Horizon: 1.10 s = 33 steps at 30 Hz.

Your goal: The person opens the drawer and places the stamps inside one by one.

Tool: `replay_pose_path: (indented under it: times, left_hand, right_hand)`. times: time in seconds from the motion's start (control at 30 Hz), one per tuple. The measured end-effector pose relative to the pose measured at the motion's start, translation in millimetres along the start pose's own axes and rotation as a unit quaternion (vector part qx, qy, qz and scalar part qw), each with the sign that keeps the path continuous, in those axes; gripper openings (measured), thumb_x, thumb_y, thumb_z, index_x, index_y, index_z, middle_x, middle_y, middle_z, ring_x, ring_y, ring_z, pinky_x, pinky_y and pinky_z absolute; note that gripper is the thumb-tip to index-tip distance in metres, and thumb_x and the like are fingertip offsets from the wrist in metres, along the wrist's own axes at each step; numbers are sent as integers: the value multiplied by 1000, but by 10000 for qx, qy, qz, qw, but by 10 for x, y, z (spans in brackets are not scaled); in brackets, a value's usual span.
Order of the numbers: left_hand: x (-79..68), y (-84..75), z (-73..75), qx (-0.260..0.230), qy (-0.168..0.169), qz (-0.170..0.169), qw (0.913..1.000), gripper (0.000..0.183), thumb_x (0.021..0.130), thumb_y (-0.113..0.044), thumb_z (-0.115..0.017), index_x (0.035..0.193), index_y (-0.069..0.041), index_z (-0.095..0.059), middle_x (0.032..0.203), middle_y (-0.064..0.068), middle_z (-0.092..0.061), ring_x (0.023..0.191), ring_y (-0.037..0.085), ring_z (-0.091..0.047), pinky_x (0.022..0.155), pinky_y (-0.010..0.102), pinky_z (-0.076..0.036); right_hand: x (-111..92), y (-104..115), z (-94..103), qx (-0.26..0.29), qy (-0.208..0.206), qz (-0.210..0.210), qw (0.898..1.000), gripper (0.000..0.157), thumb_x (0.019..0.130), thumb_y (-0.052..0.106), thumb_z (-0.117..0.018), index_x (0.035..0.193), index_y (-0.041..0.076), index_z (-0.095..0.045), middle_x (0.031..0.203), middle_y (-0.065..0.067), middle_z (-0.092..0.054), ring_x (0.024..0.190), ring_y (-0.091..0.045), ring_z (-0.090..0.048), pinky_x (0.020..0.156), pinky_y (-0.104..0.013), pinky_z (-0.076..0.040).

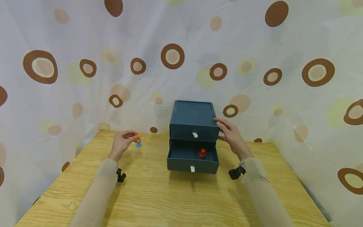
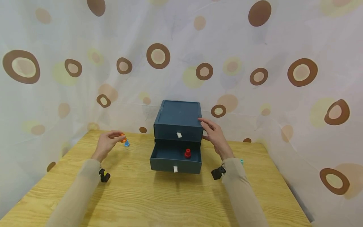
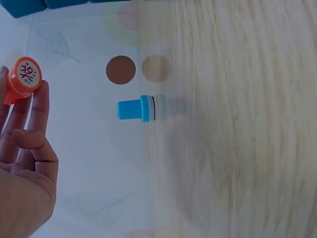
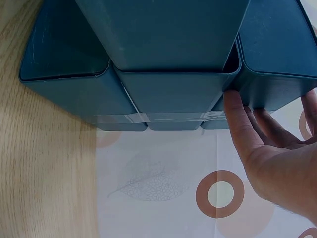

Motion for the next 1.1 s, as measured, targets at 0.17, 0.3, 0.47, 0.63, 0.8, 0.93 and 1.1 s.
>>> replay_pose_path:
  times: [0.17, 0.3, 0.47, 0.63, 0.8, 0.93, 1.1]
  left_hand:
    - [-2, -76, -45, -159, -104, -170, 9997, 38, 85, -28, -78, 113, -4, -70, 101, -1, -73, 90, 4, -67, 92, 36, -53]
    - [-10, -140, -103, -304, -113, -315, 9990, 36, 84, -25, -79, 110, -2, -70, 97, -2, -74, 87, 5, -68, 84, 29, -55]
    - [-17, -214, -143, -481, -122, -476, 9976, 39, 84, -23, -79, 111, 4, -69, 93, -4, -74, 84, 6, -69, 77, 22, -55]
    - [-37, -276, -144, -430, -154, -535, 9975, 42, 83, -28, -80, 109, 3, -70, 89, -10, -72, 84, 7, -68, 74, 21, -55]
    - [-50, -359, -162, -465, -209, -671, 9964, 38, 82, -26, -81, 105, 2, -71, 88, -9, -71, 81, 8, -68, 71, 21, -55]
    - [-62, -432, -222, -567, -163, -769, 9953, 38, 82, -22, -81, 106, 5, -69, 87, -7, -72, 79, 7, -69, 70, 22, -56]
    - [-100, -500, -299, -642, -71, -859, 9942, 35, 82, -22, -82, 103, 3, -71, 86, -8, -71, 79, 9, -70, 67, 25, -57]
  right_hand:
    - [-3, -12, 1, 10, 0, 4, 10000, 51, 105, 39, -44, 149, 14, -42, 163, -10, -21, 149, -37, -22, 110, -58, -37]
    - [-10, -22, 15, -1, -23, -23, 10000, 51, 105, 40, -44, 149, 14, -42, 162, -9, -22, 149, -37, -22, 110, -57, -37]
    - [-16, -4, 15, -49, -11, 16, 10000, 53, 104, 42, -45, 149, 15, -42, 162, -8, -23, 148, -36, -24, 109, -57, -37]
    - [-8, 18, 1, -22, 17, 25, 10000, 53, 103, 42, -46, 149, 14, -42, 162, -9, -23, 148, -36, -25, 109, -56, -38]
    - [3, 36, 7, 19, -13, 20, 10000, 53, 104, 41, -46, 148, 14, -43, 161, -9, -25, 147, -36, -26, 109, -56, -39]
    - [-2, 35, 11, 38, -3, 10, 10000, 53, 104, 41, -46, 149, 15, -42, 162, -10, -23, 148, -37, -24, 110, -56, -37]
    - [-9, 17, 6, 57, 16, 13, 10000, 52, 104, 40, -45, 149, 14, -42, 162, -11, -23, 148, -37, -25, 110, -57, -37]
Point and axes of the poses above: each hand's wrist, its own x-axis towards the middle knuckle, its own z-axis out of the back of the hand, y = z × x, the point moved 10 cm from there along x, towards the middle knuckle
